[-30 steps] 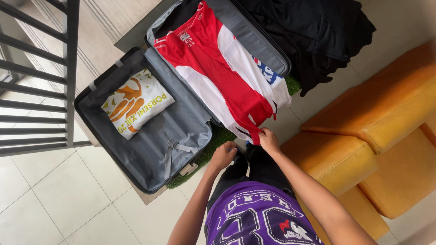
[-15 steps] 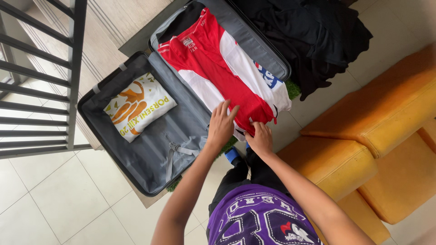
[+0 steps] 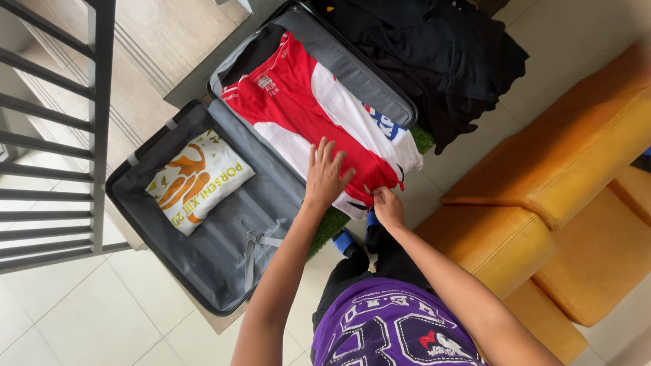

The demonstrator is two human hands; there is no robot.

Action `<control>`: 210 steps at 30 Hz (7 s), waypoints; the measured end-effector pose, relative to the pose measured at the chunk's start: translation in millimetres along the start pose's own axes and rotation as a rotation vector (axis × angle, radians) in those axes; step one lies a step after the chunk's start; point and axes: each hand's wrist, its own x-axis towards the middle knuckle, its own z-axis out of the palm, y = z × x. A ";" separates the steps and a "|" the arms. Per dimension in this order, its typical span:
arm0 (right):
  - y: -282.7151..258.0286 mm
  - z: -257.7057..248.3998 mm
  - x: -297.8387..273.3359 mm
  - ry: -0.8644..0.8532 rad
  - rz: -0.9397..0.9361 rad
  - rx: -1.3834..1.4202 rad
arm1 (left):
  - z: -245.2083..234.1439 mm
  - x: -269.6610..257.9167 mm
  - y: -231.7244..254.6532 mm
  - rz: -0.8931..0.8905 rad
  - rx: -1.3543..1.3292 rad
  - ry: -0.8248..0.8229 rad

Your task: The person folds shirts and places them into an open suitcase on the floor.

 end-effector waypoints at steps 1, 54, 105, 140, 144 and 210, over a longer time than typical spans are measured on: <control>2.8 -2.2 1.5 -0.002 -0.003 -0.005 | -2.5 -5.8 4.2 -0.004 -0.003 0.003; 93.3 -138.6 170.6 -1.296 0.036 -0.194 | 157.7 -133.4 145.0 -1.228 -1.318 -0.119; -243.4 -17.9 305.1 -0.758 -0.583 -0.038 | -36.9 49.9 -107.7 -1.016 -0.563 0.260; -301.4 -46.5 303.2 -0.547 -1.008 -0.093 | -94.7 74.5 -101.3 -0.632 -0.101 0.357; -283.2 -45.9 306.8 -0.602 -1.056 -0.281 | -95.9 67.0 -99.0 -0.513 -0.036 0.228; -241.1 -2.2 338.4 -0.590 -0.371 0.167 | -39.8 48.8 -136.5 -0.938 -0.740 0.630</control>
